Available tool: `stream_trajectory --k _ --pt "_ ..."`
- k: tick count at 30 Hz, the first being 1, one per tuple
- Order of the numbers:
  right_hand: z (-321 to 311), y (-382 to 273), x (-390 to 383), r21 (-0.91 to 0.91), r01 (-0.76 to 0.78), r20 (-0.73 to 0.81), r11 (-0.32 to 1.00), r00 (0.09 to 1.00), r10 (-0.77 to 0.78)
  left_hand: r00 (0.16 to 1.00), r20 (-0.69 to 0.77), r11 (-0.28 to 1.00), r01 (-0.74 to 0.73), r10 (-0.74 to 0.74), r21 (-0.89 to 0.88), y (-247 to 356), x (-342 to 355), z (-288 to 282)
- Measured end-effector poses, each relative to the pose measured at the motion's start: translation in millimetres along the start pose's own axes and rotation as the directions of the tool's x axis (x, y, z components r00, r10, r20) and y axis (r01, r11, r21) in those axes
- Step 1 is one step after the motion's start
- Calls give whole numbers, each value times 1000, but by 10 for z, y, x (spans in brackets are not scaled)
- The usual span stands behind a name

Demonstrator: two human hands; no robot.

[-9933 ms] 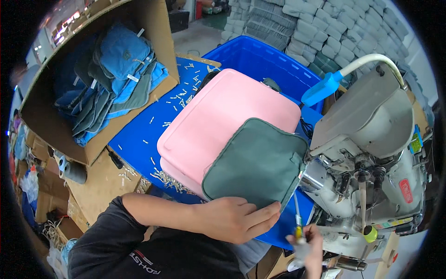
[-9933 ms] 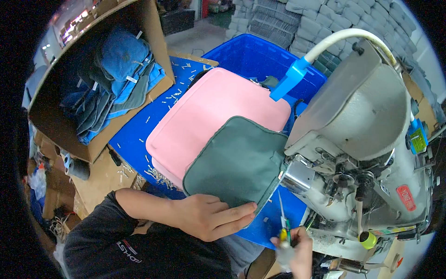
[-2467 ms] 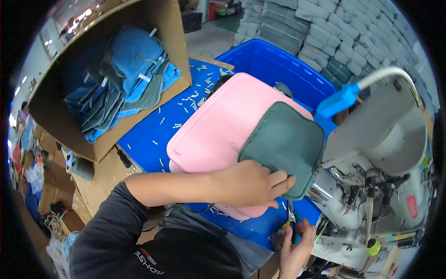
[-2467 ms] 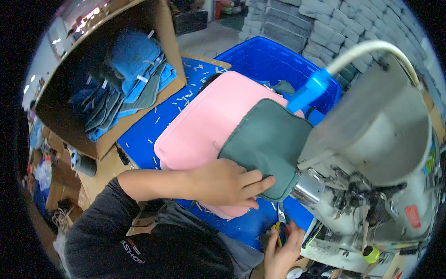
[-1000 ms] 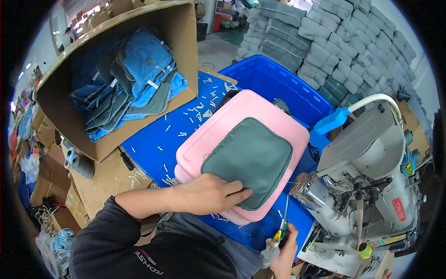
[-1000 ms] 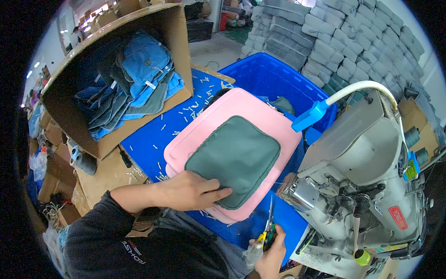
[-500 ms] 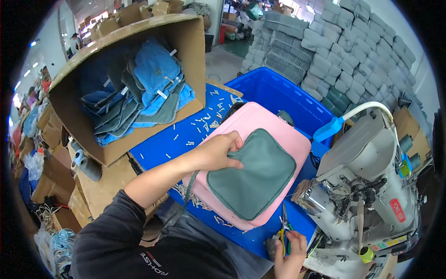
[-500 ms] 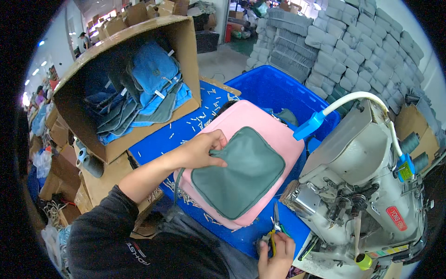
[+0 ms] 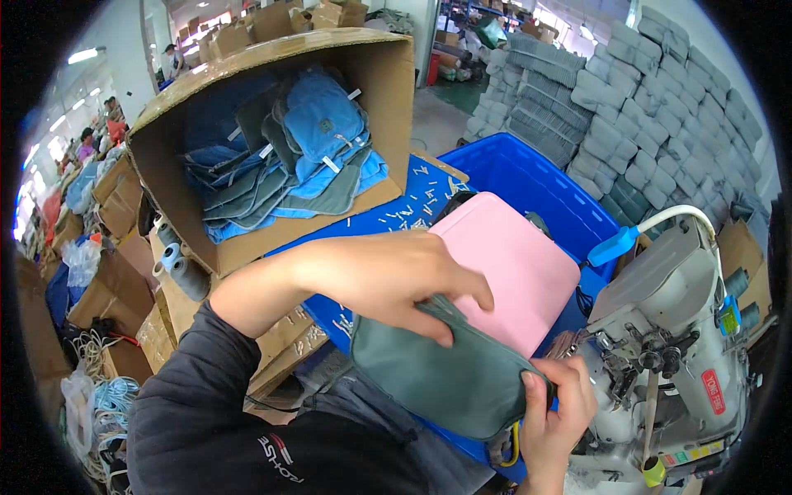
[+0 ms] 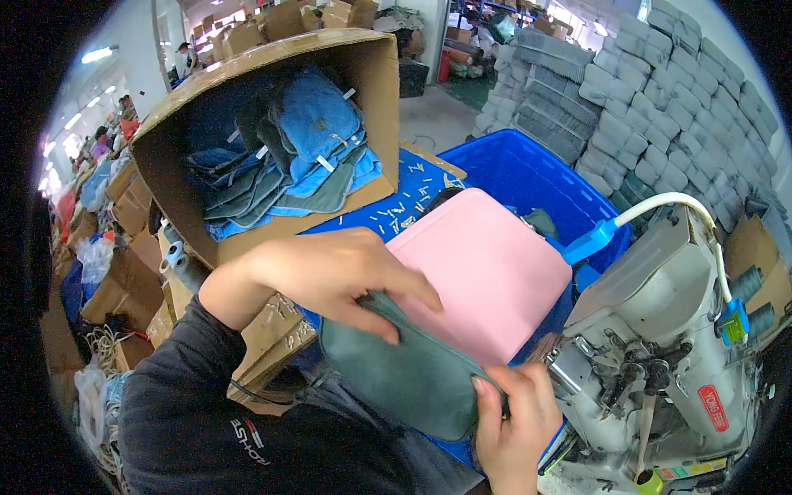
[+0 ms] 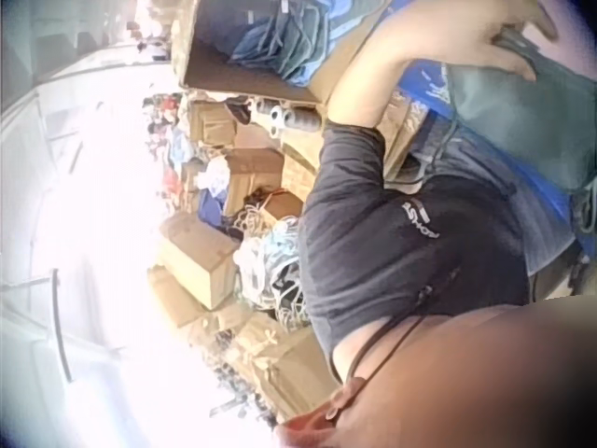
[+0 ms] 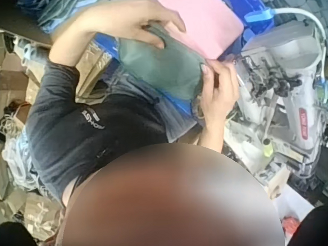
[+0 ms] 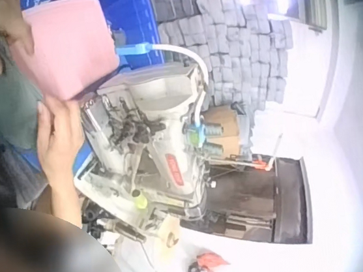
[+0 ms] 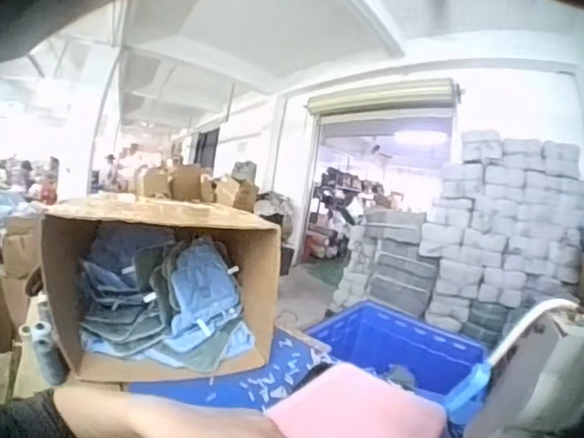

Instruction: Sewing and trimming a small green leather bag using an industrial sewing machine.

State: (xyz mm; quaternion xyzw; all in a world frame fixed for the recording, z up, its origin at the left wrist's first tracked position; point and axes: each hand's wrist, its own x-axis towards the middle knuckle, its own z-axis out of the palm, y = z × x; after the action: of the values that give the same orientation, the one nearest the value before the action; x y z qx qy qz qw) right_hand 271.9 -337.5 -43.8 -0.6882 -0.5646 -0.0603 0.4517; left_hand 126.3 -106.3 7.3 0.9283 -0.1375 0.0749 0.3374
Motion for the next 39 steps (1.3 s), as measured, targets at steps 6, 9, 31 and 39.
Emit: stream_trajectory --k 6,9,31,39 --pt "-5 174 -242 12 -93 -121 996 988 94 955 -298 999 -13 0 -40 -126 -343 99" --pt "-28 257 -318 30 -132 -97 991 986 134 957 -276 995 68 -87 -77 -84 -320 75" --pt "320 133 -638 288 -549 224 784 835 503 889 -386 646 -145 -248 -750 -652 875 1129" --pt "618 80 -380 800 -502 280 330 797 535 834 -441 632 -151 -331 -760 -350 742 1084"
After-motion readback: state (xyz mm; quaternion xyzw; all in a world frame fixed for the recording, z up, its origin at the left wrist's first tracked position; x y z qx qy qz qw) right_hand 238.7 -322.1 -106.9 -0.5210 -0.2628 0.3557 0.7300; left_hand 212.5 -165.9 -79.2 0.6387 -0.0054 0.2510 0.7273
